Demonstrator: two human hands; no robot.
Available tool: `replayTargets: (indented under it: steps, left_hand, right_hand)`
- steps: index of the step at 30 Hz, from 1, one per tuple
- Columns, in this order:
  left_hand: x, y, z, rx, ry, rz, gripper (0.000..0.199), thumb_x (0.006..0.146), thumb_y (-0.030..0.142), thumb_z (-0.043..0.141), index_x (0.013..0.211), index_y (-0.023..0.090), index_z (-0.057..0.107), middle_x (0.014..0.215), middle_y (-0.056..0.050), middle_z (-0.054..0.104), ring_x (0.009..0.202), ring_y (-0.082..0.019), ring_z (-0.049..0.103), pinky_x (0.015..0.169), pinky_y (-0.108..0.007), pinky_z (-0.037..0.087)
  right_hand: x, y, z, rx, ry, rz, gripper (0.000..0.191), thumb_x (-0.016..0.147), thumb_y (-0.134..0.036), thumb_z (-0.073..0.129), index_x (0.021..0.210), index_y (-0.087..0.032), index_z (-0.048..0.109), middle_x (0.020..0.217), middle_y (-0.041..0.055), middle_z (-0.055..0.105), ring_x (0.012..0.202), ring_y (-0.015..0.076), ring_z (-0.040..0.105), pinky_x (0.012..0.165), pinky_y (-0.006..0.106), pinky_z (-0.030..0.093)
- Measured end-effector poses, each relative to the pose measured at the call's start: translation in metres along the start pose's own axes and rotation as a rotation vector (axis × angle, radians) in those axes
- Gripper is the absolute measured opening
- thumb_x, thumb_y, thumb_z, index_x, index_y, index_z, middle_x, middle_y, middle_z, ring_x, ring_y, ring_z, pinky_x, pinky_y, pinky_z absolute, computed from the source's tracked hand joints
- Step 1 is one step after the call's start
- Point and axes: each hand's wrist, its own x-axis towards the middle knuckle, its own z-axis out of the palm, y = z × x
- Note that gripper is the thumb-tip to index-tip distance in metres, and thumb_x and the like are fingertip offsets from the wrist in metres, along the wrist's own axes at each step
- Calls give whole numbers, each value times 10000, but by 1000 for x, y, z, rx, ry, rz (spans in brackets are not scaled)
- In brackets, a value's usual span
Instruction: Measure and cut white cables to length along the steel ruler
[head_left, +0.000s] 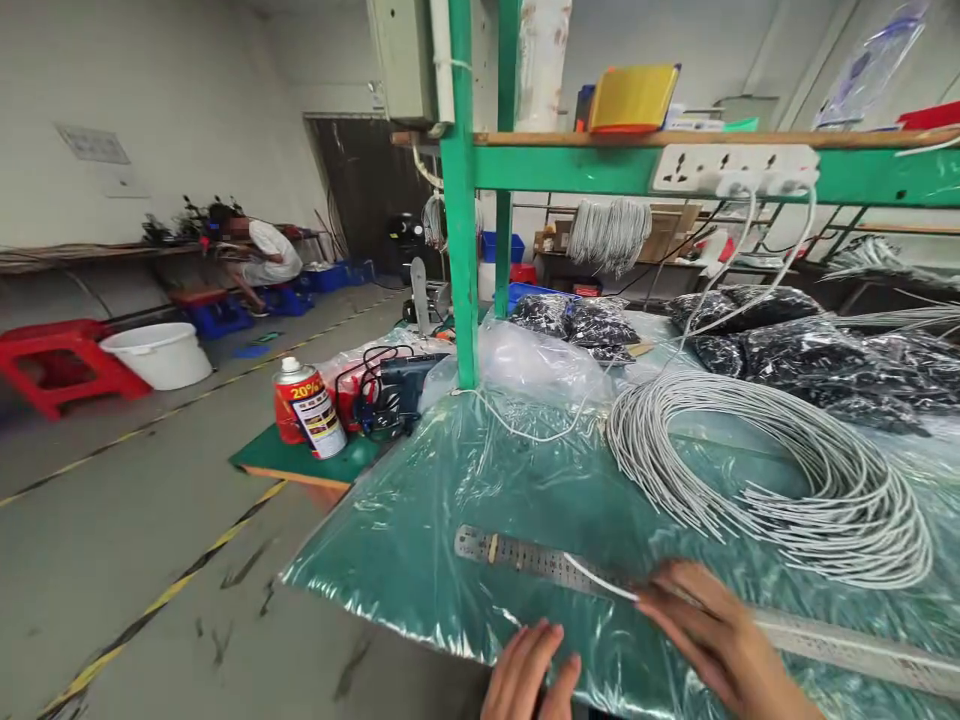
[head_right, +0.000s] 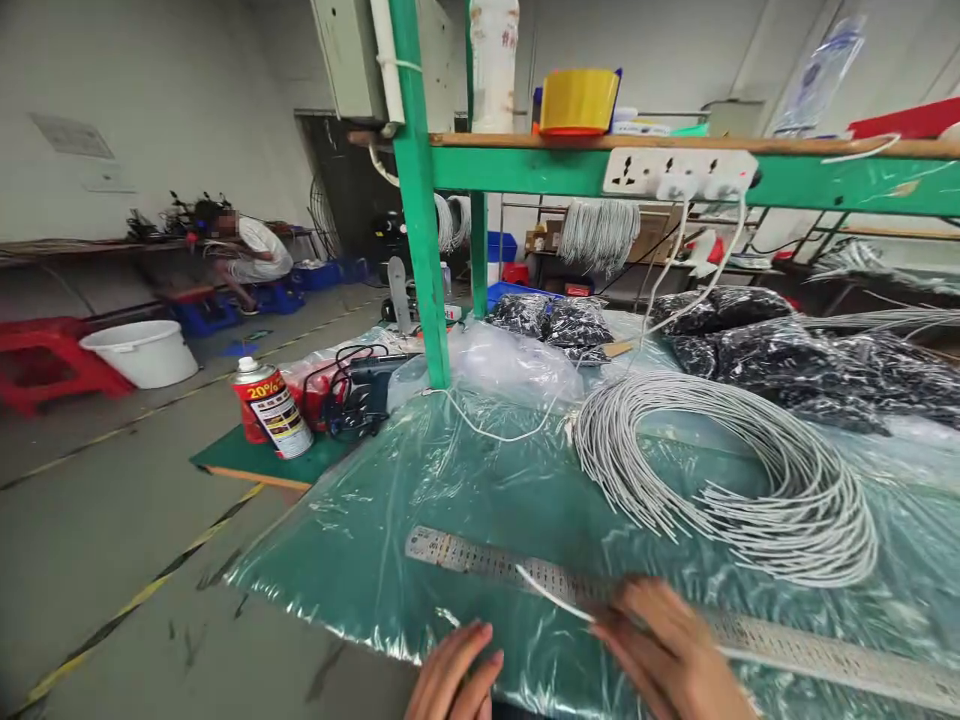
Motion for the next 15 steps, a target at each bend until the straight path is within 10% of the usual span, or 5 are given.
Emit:
replayTargets:
  steps: [8, 15]
  left_hand:
    - [17, -30, -16, 263, -313, 118, 442, 870, 182, 386, 1293, 86, 470, 1345, -86, 530, 1298, -224, 445, 1019, -328, 437]
    - [25, -42, -13, 409, -475, 213, 636, 889, 523, 413, 1368, 108, 376, 1409, -65, 457, 1284, -220, 461, 1004, -298, 452]
  right_hand:
    - [79, -42, 117, 382, -153, 95, 265, 971, -280, 441, 1001, -238, 701, 876, 43, 634, 791, 138, 638, 701, 244, 525]
    - [70, -36, 125, 349, -162, 110, 243, 963, -226, 447, 1032, -216, 681, 854, 47, 586, 782, 143, 596, 676, 250, 498]
